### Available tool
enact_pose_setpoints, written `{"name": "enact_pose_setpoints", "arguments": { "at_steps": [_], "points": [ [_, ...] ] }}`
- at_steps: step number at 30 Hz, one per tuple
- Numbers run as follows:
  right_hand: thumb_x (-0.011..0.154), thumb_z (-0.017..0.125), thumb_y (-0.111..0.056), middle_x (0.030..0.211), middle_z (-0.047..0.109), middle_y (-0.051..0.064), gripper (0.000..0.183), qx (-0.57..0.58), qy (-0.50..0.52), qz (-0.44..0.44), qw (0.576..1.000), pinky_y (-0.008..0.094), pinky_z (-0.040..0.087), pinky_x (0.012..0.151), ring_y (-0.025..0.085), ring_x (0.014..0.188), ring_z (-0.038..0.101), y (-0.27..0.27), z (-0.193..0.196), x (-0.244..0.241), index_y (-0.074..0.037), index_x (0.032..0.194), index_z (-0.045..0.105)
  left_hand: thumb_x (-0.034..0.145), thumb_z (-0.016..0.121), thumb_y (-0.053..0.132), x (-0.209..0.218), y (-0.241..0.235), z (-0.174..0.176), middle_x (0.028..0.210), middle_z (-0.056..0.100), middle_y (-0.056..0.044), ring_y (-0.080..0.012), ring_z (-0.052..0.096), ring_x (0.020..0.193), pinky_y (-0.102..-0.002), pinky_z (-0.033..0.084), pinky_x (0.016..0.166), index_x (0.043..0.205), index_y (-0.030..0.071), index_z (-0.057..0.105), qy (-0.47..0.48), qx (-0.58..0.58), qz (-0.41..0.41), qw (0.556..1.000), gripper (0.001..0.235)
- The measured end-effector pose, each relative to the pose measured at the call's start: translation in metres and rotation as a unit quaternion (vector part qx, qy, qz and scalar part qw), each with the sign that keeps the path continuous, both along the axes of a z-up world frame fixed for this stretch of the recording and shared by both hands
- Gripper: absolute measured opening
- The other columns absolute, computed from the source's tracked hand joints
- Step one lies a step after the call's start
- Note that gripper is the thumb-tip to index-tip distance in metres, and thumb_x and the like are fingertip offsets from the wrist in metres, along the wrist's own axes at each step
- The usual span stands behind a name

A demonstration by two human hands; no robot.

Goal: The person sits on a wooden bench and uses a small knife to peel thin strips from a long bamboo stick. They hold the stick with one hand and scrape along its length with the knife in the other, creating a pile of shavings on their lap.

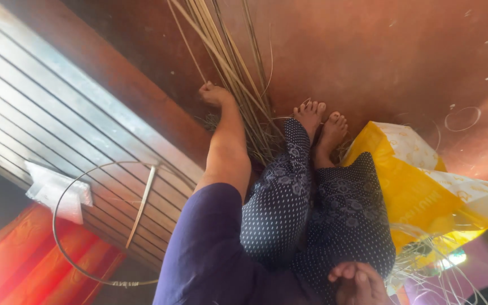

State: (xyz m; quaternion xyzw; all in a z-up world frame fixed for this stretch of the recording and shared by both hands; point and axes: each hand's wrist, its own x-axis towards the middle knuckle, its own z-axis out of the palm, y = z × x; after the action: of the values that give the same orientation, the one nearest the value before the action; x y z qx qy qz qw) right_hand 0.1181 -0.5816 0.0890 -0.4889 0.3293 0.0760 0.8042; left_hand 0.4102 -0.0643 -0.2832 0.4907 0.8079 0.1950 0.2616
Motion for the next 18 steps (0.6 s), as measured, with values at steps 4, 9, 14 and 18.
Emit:
{"name": "enact_pose_setpoints", "arguments": {
  "at_steps": [4,9,14,18],
  "points": [
    [0.103,0.051,0.0,0.076,0.058,0.027,0.026,-0.044,-0.014,-0.005,0.999,0.053,0.064,0.056,0.045,0.078,0.071,0.054,-0.023,0.05,0.004,0.125,0.063,0.093,0.074,0.025,0.019,0.002,0.009,0.088,0.073,-0.016,-0.0313,0.072,0.087,-0.04,0.059,0.079,0.097,0.004,0.074,-0.04,0.031,-0.105,0.993,0.022],
    [0.106,0.05,0.0,0.083,0.064,0.021,0.023,-0.049,-0.083,0.033,0.995,0.044,0.065,0.062,0.036,0.079,0.071,0.081,-0.001,0.079,0.002,0.124,0.064,0.092,0.07,0.02,0.063,-0.004,0.089,0.089,0.076,-0.01,-0.0246,0.073,0.086,-0.039,0.058,0.077,0.101,0.004,0.077,-0.159,-0.097,-0.099,0.977,0.019],
    [0.108,0.049,0.002,0.098,0.071,0.015,0.023,-0.022,-0.163,0.081,0.983,0.035,0.068,0.072,0.025,0.084,0.073,0.096,0.027,0.086,0.001,0.124,0.065,0.093,0.069,0.01,0.079,-0.011,0.182,0.066,0.06,-0.002,-0.0137,0.049,0.05,-0.031,0.045,0.048,0.103,0.002,0.076,-0.309,-0.206,-0.094,0.924,0.014],
    [0.109,0.047,0.001,0.092,0.068,0.015,0.023,-0.048,-0.139,0.068,0.987,0.037,0.067,0.068,0.027,0.083,0.073,0.101,0.014,0.074,0.001,0.123,0.065,0.09,0.071,0.007,0.061,-0.035,0.224,0.069,0.066,-0.011,-0.0188,0.062,0.053,-0.027,0.047,0.042,0.102,0.001,0.077,-0.439,-0.295,-0.183,0.829,0.014]
  ]
}}
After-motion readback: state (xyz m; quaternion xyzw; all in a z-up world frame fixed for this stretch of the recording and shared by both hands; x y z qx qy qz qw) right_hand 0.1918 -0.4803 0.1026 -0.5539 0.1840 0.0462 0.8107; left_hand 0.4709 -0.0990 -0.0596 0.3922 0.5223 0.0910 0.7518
